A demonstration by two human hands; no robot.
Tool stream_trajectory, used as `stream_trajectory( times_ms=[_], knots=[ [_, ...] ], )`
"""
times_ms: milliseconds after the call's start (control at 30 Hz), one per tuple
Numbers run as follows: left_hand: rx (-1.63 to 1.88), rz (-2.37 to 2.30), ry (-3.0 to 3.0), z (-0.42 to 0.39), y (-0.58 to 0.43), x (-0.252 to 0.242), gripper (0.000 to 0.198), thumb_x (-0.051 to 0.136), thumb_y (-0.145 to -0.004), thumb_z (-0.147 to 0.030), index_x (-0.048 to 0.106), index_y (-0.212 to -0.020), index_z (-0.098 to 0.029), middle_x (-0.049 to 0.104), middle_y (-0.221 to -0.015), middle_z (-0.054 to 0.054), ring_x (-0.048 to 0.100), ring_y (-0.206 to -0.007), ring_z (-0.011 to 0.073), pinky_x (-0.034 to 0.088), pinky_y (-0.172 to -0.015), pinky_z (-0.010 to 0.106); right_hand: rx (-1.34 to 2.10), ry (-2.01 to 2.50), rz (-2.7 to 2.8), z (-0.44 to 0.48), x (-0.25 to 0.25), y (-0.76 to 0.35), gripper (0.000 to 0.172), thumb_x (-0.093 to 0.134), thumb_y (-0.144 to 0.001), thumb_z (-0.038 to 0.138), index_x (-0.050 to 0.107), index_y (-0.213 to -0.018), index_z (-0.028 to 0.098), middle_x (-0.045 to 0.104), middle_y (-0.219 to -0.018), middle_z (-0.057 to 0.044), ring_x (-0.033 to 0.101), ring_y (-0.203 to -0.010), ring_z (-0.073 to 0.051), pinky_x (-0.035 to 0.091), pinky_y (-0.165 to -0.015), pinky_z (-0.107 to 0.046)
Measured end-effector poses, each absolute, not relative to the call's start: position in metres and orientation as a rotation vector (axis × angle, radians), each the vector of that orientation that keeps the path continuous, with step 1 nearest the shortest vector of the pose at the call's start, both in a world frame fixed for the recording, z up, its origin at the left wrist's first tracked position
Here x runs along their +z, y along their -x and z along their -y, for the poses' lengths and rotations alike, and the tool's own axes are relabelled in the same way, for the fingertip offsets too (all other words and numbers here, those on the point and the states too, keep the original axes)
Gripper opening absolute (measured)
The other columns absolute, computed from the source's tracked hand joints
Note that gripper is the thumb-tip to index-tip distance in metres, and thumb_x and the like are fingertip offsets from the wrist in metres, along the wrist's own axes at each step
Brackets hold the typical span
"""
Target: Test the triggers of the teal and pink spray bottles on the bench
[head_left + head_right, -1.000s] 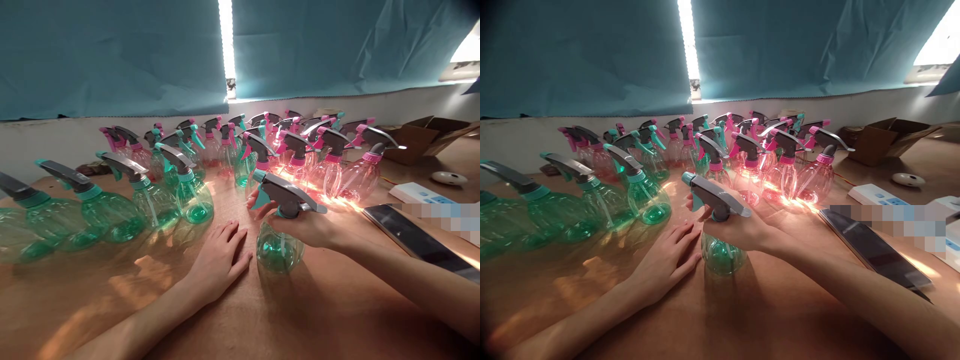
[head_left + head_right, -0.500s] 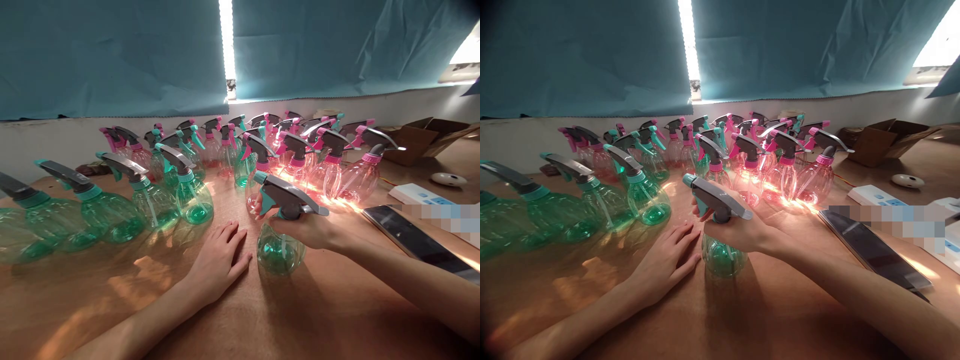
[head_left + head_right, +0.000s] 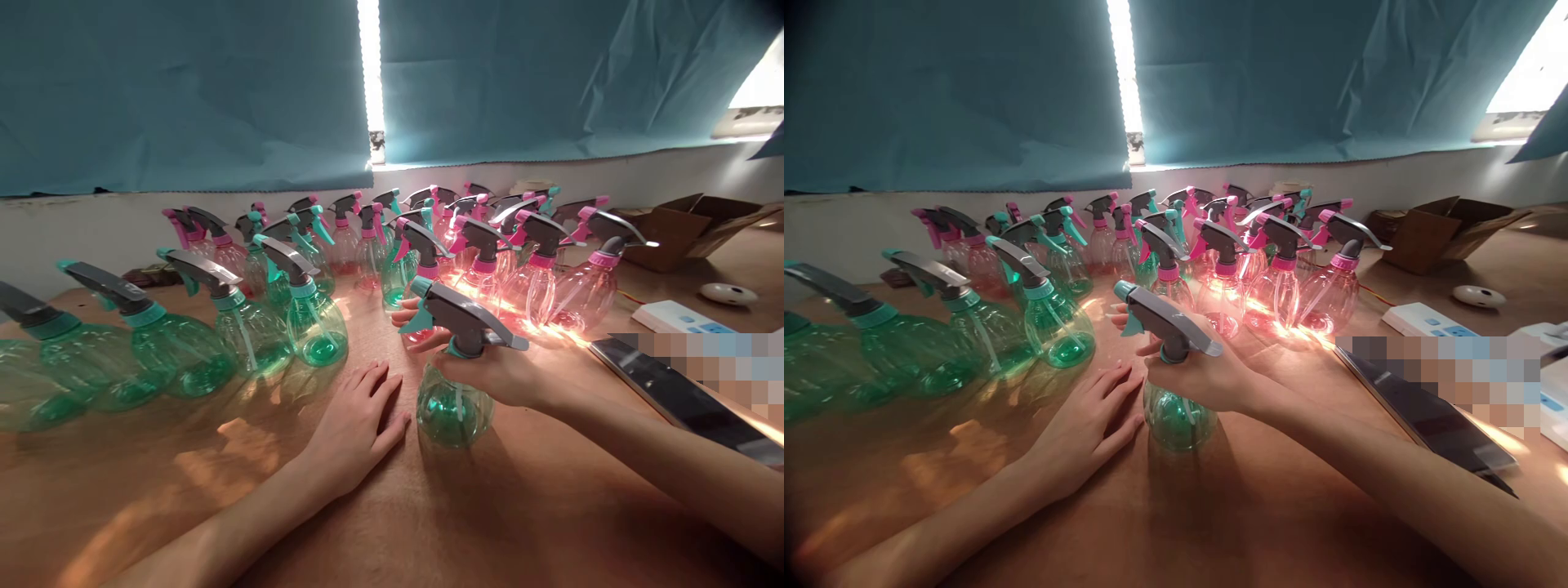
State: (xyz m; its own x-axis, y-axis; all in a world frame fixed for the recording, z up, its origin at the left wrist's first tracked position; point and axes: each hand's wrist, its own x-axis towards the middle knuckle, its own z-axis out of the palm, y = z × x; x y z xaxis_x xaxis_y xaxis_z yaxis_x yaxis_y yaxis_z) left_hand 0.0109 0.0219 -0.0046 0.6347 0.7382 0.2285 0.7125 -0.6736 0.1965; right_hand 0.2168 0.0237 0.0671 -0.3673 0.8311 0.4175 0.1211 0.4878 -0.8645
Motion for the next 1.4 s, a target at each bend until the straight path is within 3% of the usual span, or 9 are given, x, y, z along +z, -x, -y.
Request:
stream_trajectory(
  times_ms=[167,300,500,567,667,833,1133,1400],
  knots=[
    [0.455,-1.225,-2.757,-0.022,-0.0111,-0.0035,0.041,0.051,-0.094,-0.035,0.054,-0.13,-0.015,0.053,-0.136,0.016,0.044,-0.128,0.0328,0.037,-0.107,0.052,0.971,0.87,1.769,-0.0221,0.0699,-0.2161,0.022,0.053,-0.065,0.008,0.064,-0.067,0.027,0.072,-0.075,0.001,0.068,-0.093,-0.023,0.058,-0.082,-0.037],
    [0.457,-1.222,-2.753,-0.022,-0.011,-0.0036,0.042,0.051,-0.094,-0.035,0.054,-0.13,-0.014,0.052,-0.136,0.016,0.044,-0.129,0.0335,0.037,-0.106,0.052,0.955,0.941,1.735,-0.0216,0.0713,-0.2154,0.016,0.056,-0.064,0.011,0.057,-0.064,0.027,0.07,-0.068,0.002,0.07,-0.083,-0.023,0.059,-0.078,-0.039],
    [0.497,-1.21,-2.751,-0.022,-0.0106,-0.0048,0.04,0.051,-0.094,-0.035,0.055,-0.129,-0.017,0.053,-0.136,0.015,0.045,-0.128,0.0329,0.037,-0.106,0.052,0.941,0.883,1.761,-0.024,0.0658,-0.2171,0.016,0.054,-0.067,0.011,0.053,-0.064,0.026,0.074,-0.091,0.0,0.067,-0.102,-0.024,0.06,-0.08,-0.037],
    [0.502,-1.205,-2.75,-0.0219,-0.0106,-0.0049,0.04,0.051,-0.094,-0.035,0.055,-0.129,-0.017,0.053,-0.136,0.015,0.045,-0.128,0.033,0.037,-0.106,0.052,0.938,0.853,1.776,-0.0249,0.0633,-0.2176,0.017,0.054,-0.069,0.01,0.06,-0.075,0.026,0.071,-0.109,0.0,0.063,-0.112,-0.023,0.059,-0.083,-0.036],
    [0.487,-1.21,-2.753,-0.0218,-0.0107,-0.0045,0.04,0.051,-0.094,-0.035,0.055,-0.129,-0.016,0.053,-0.136,0.015,0.045,-0.128,0.0332,0.037,-0.106,0.052,0.958,0.791,1.785,-0.0259,0.0614,-0.2175,0.036,0.054,-0.073,0.009,0.064,-0.102,0.027,0.062,-0.129,0.0,0.057,-0.122,-0.022,0.058,-0.087,-0.033],
    [0.47,-1.213,-2.758,-0.022,-0.0108,-0.0038,0.041,0.051,-0.094,-0.034,0.055,-0.129,-0.014,0.053,-0.136,0.016,0.044,-0.128,0.0334,0.037,-0.106,0.052,0.981,0.822,1.773,-0.0255,0.0619,-0.217,0.054,0.056,-0.074,0.01,0.055,-0.125,0.027,0.062,-0.131,-0.002,0.057,-0.122,-0.024,0.059,-0.088,-0.036],
    [0.479,-1.217,-2.752,-0.0221,-0.011,-0.0047,0.041,0.051,-0.093,-0.035,0.054,-0.13,-0.016,0.053,-0.136,0.015,0.044,-0.128,0.033,0.037,-0.106,0.052,0.957,0.854,1.771,-0.0227,0.0624,-0.217,0.054,0.056,-0.073,0.012,0.058,-0.124,0.028,0.064,-0.127,-0.001,0.058,-0.121,-0.025,0.059,-0.085,-0.036],
    [0.447,-1.221,-2.765,-0.0216,-0.0108,-0.0042,0.042,0.05,-0.094,-0.035,0.054,-0.13,-0.014,0.052,-0.136,0.017,0.044,-0.129,0.0333,0.036,-0.107,0.052,0.957,0.809,1.768,-0.0231,0.0662,-0.2157,0.037,0.055,-0.071,0.01,0.068,-0.102,0.027,0.065,-0.125,-0.001,0.06,-0.117,-0.025,0.059,-0.085,-0.035]
  ],
)
